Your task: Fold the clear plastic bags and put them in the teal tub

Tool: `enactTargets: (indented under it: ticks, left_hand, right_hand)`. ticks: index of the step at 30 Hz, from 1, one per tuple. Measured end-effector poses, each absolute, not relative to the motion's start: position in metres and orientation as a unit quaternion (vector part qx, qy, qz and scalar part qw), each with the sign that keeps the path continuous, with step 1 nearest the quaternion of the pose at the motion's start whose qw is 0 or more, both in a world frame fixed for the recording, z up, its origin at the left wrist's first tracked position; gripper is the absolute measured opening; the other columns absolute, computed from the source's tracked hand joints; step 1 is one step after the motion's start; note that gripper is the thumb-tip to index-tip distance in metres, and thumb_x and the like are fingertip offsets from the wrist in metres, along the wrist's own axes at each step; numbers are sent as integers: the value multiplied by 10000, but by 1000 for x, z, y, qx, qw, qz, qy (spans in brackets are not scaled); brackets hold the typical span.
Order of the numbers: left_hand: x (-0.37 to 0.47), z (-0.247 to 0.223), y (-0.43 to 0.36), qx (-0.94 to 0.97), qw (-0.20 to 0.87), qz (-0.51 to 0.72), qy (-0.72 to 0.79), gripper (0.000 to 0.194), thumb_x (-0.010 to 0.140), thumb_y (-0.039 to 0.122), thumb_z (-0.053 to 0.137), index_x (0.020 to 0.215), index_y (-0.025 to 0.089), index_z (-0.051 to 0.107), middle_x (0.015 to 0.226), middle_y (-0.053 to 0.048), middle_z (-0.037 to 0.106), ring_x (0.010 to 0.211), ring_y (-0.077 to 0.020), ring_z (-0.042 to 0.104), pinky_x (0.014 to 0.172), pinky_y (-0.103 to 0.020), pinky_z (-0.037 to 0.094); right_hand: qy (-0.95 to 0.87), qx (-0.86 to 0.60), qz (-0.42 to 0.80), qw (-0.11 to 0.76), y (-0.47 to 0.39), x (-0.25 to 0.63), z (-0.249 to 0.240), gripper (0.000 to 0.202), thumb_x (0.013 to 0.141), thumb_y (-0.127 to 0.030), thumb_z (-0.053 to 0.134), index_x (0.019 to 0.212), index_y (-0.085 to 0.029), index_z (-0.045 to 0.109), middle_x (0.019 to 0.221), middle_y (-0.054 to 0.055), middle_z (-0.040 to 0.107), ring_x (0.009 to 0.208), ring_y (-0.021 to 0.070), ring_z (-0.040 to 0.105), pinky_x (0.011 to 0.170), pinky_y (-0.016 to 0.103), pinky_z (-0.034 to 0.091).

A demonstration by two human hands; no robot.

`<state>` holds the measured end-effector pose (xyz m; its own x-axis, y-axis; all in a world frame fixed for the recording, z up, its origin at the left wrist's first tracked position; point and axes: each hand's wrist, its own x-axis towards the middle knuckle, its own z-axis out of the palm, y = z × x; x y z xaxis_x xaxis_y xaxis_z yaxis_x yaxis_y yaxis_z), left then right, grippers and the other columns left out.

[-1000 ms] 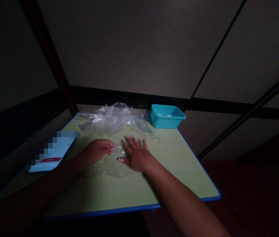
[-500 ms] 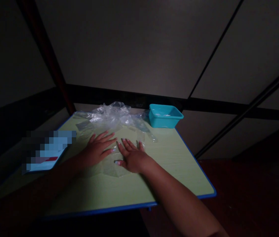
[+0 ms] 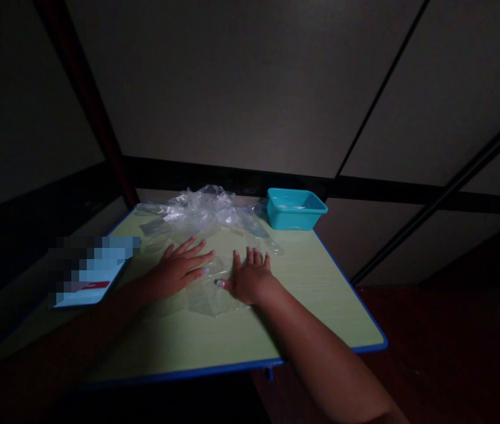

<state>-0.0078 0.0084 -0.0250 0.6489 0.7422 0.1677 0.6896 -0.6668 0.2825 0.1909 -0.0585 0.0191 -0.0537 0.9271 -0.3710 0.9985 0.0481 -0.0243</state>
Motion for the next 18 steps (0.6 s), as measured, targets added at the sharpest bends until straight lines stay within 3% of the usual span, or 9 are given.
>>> enactTargets:
  ticks: [6, 12, 14, 18]
  left_hand:
    - [-8, -17, 13, 912, 112, 235, 317, 220, 870, 306, 516, 932, 202, 699, 1207, -98, 587, 1241, -273, 375, 1065, -438, 282]
    - [-9, -17, 11, 919, 142, 251, 267, 91, 836, 237, 572, 796, 189, 638, 1111, -83, 592, 1162, -242, 408, 1012, -391, 339]
    - [-9, -17, 10, 924, 159, 244, 250, 53, 785, 238, 646, 771, 190, 629, 1123, -76, 585, 1169, -245, 394, 1008, -387, 340]
    - [-9, -15, 8, 928, 180, 228, 234, 172, 696, 279, 749, 696, 187, 604, 1123, -64, 584, 1165, -250, 392, 1000, -390, 343]
  right_hand:
    - [755, 641, -100, 94, -56, 197, 15, 825, 867, -658, 275, 1502, -180, 54, 1551, 158, 1, 1423, 326, -24, 1060, 631, -27]
    - [810, 571, -118, 67, -56, 199, 19, 718, 897, -551, 346, 1495, -221, 127, 1557, 93, -13, 1434, 257, -21, 1064, 623, -43]
    - [826, 539, -150, 68, -57, 199, 20, 752, 882, -566, 390, 1495, -224, 123, 1555, 92, -40, 1432, 256, -50, 1078, 607, -7]
    - [840, 497, -201, 81, -58, 198, 18, 911, 803, -673, 459, 1497, -236, 62, 1542, 139, -83, 1420, 279, -100, 1086, 589, 12]
